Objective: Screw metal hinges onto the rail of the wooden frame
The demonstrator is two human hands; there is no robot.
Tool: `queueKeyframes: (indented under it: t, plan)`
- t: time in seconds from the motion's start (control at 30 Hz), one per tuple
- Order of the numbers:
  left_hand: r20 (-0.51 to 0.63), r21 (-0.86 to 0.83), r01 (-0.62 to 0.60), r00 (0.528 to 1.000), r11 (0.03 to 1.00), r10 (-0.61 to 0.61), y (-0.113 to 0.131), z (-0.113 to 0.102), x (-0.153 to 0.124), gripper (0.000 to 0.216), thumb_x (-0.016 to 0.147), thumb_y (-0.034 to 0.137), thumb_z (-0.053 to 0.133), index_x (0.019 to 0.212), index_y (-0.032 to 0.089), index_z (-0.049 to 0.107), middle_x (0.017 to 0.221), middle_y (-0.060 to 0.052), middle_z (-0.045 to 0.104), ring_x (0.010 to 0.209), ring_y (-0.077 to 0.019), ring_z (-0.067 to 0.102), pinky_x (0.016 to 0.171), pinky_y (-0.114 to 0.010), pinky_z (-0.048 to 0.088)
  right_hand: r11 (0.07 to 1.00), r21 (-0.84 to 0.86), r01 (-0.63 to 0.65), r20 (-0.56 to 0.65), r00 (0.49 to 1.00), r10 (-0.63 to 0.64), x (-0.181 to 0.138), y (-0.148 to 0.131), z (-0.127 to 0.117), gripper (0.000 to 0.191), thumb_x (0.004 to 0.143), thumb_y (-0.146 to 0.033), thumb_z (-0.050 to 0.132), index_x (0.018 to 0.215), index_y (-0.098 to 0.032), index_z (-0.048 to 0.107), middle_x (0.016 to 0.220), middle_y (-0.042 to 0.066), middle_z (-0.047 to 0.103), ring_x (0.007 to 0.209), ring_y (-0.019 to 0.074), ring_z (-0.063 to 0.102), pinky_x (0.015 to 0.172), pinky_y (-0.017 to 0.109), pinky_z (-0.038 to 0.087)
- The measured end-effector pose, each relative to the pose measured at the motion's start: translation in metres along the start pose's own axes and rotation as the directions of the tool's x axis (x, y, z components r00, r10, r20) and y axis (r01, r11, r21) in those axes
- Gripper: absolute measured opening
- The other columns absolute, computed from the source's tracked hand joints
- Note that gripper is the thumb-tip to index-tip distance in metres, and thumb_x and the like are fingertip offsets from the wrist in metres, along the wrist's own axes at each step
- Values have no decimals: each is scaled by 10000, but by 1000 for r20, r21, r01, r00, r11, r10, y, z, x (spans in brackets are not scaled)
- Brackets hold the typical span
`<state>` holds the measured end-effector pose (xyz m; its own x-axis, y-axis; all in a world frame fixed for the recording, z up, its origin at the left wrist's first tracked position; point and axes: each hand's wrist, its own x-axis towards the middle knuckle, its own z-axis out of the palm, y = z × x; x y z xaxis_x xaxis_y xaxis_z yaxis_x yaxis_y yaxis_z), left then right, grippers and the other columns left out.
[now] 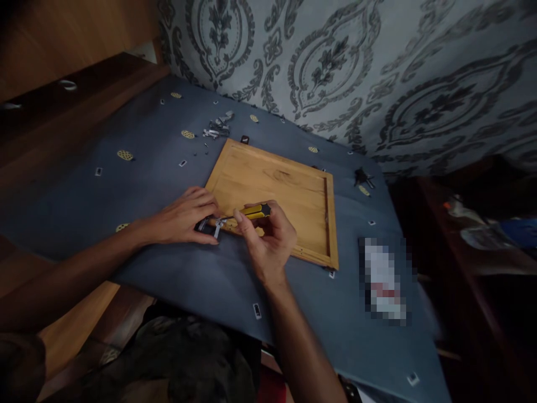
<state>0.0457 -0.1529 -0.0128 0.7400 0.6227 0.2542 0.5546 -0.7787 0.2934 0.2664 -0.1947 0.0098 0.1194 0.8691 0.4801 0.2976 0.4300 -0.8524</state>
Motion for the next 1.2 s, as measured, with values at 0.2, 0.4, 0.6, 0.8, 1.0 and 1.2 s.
queueKeyframes:
  t: [0.2, 0.4, 0.6, 0.8, 1.0, 1.2]
  plan:
    - [-11, -15, -5, 1000, 1000, 5, -1, 1, 0, 487, 899, 600, 801, 1053, 157, 671, 1114, -100, 655, 1088, -290, 580, 1022, -423, 421, 998, 42, 47, 45, 998, -49, -1, -6, -2, 150, 874, -314, 846, 866, -230, 721, 787, -25, 699, 537, 97, 627, 498, 238, 543]
    - [-24, -27, -10, 1000, 1000, 9, 0, 0, 0, 460, 909, 588, 796, 1039, 167, 665, 1098, -86, 651, 1067, -273, 580, 1015, -409, 419, 995, 95, -32, 76, 997, 25, 1, -5, -2, 189, 869, -364, 855, 874, -228, 724, 822, -17, 723, 548, 99, 649, 490, 230, 542]
    - [-21, -25, 1, 1000, 1000, -2, 0, 1, 0, 463, 900, 588, 804, 1038, 171, 658, 1105, -89, 649, 1078, -277, 581, 1010, -410, 424, 970, 200, -134, 196, 976, 95, 7, -9, -8, 269, 849, -405, 879, 1034, -252, 760, 972, 12, 802, 580, 106, 697, 595, 266, 637]
    - [-25, -36, 1, 1000, 999, -1, -1, 2, 0, 462, 896, 591, 805, 1038, 174, 664, 1112, -89, 655, 1093, -284, 581, 1020, -419, 422, 966, 191, -177, 232, 964, 131, 7, -11, -11, 287, 843, -455, 877, 1006, -243, 775, 980, 34, 821, 588, 134, 719, 558, 282, 631]
    - [-16, -28, 8, 1000, 1000, -9, 0, 3, 1, 474, 893, 588, 808, 1042, 158, 674, 1103, -95, 654, 1090, -290, 582, 1015, -421, 424, 983, 157, -96, 127, 989, 77, 6, -8, -5, 322, 798, -423, 917, 832, -222, 668, 792, -29, 730, 513, 102, 662, 495, 234, 576]
    - [-7, -21, 9, 1000, 1000, -9, 0, 1, 0, 466, 899, 593, 798, 1032, 167, 664, 1115, -98, 656, 1085, -290, 580, 1019, -426, 419, 998, 68, -14, 40, 999, 12, 4, -5, 1, 399, 791, -450, 916, 777, -233, 582, 687, -62, 641, 480, 102, 622, 447, 220, 526]
